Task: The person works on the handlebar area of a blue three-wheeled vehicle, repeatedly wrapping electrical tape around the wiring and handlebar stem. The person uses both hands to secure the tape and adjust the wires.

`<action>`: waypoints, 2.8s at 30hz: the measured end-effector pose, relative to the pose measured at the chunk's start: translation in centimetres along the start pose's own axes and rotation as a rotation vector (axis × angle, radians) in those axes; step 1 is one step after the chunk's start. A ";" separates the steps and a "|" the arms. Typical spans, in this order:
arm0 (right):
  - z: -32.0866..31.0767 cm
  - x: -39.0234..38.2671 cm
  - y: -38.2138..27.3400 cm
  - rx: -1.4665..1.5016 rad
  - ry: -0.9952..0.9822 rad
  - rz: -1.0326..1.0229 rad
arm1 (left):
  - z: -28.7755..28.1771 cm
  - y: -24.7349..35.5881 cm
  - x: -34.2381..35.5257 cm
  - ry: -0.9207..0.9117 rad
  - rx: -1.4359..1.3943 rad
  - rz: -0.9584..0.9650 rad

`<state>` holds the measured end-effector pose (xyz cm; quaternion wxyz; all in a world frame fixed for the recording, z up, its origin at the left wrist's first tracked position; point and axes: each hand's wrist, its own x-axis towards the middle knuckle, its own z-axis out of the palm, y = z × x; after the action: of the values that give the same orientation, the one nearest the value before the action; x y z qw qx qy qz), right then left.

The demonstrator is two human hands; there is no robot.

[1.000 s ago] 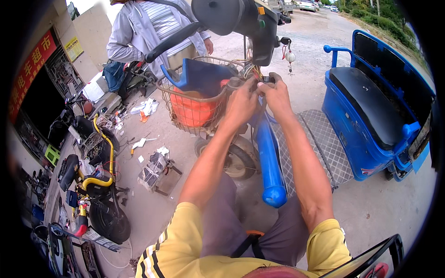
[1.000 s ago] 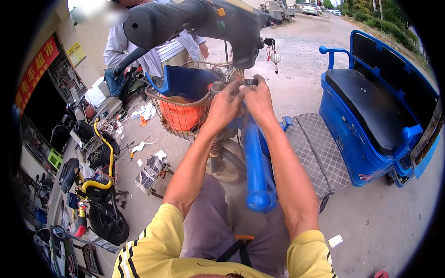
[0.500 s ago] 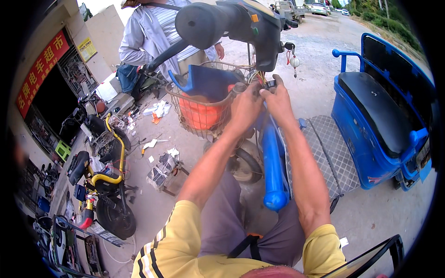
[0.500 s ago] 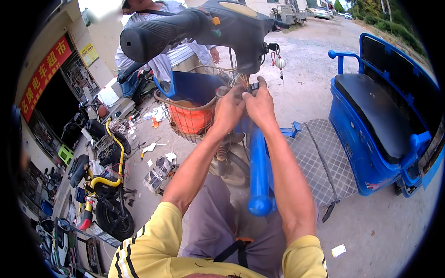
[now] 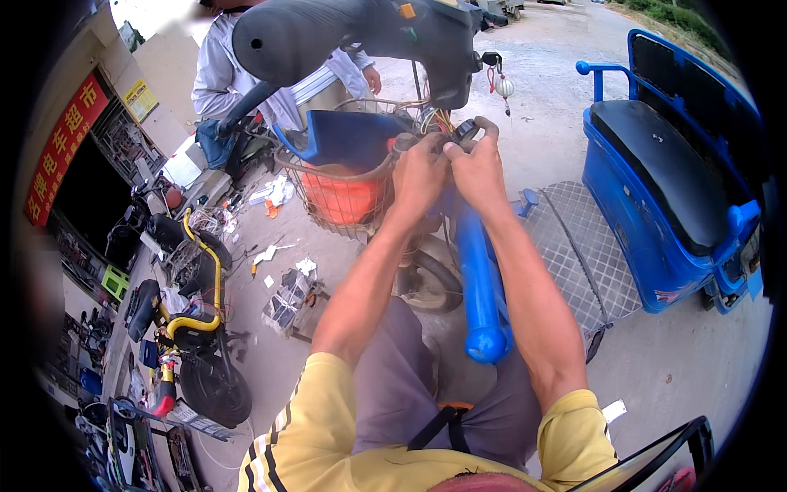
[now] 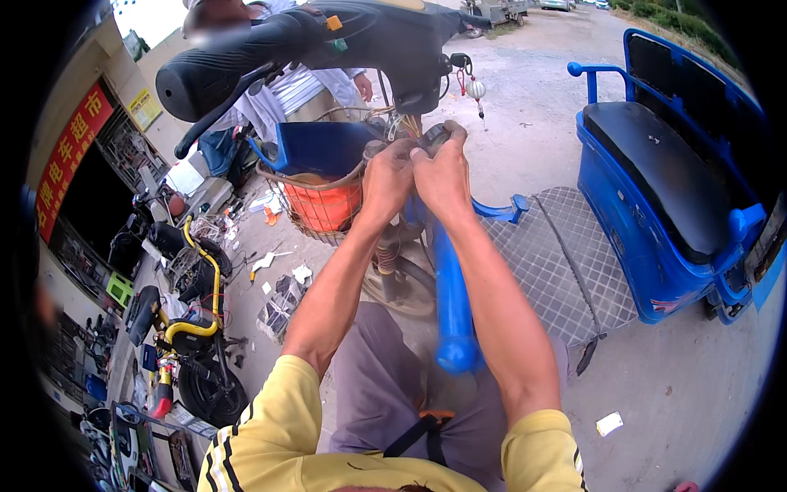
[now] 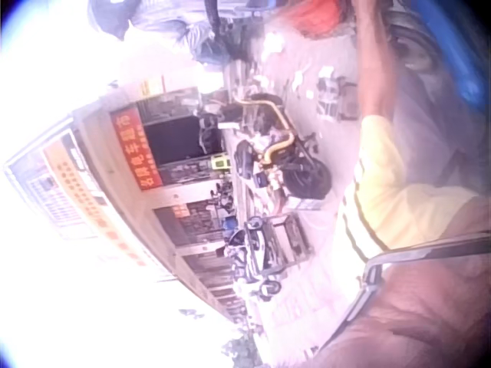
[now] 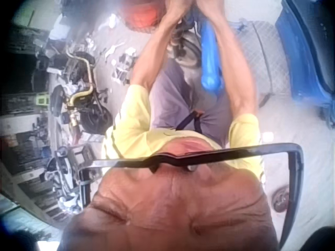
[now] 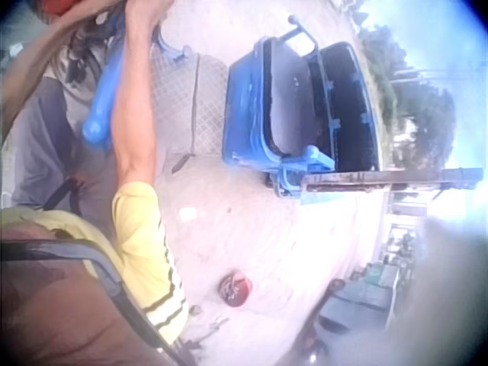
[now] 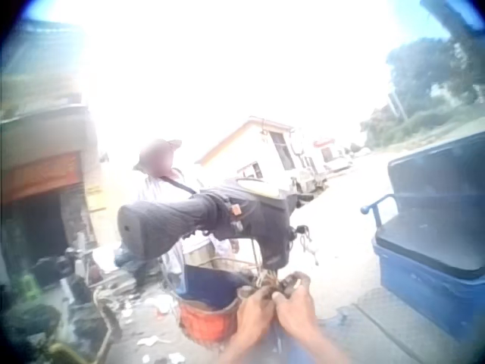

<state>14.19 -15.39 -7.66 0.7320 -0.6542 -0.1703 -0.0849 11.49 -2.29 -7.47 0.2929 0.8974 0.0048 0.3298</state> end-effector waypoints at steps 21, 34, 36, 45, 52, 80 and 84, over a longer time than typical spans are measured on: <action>-1.1 1.0 1.2 0.347 -0.051 0.049 | -0.6 -0.6 0.9 -0.272 -0.322 -0.082; -2.3 1.4 0.7 0.514 -0.186 0.258 | -0.6 -0.6 0.6 -0.258 -0.294 -0.057; -2.8 1.4 0.4 0.528 -0.195 0.289 | -0.6 -0.6 0.7 -0.274 -0.310 -0.062; -1.6 2.4 3.0 0.273 -0.133 0.089 | -0.5 -0.7 0.4 -0.270 -0.382 -0.079; -1.6 1.9 3.0 0.396 -0.177 0.097 | -0.3 -0.7 -0.2 -0.151 -0.189 -0.052; -2.6 0.5 0.8 0.048 -0.259 -0.074 | -8.0 7.7 -0.9 0.020 0.592 0.227; -2.2 -0.2 -1.8 0.034 -0.054 -0.407 | -7.1 7.8 -0.4 0.001 0.425 0.378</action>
<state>13.65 -17.84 -6.29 0.7059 -0.5960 -0.3197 -0.2106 5.50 -5.14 0.75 0.0312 0.9234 -0.0935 0.3709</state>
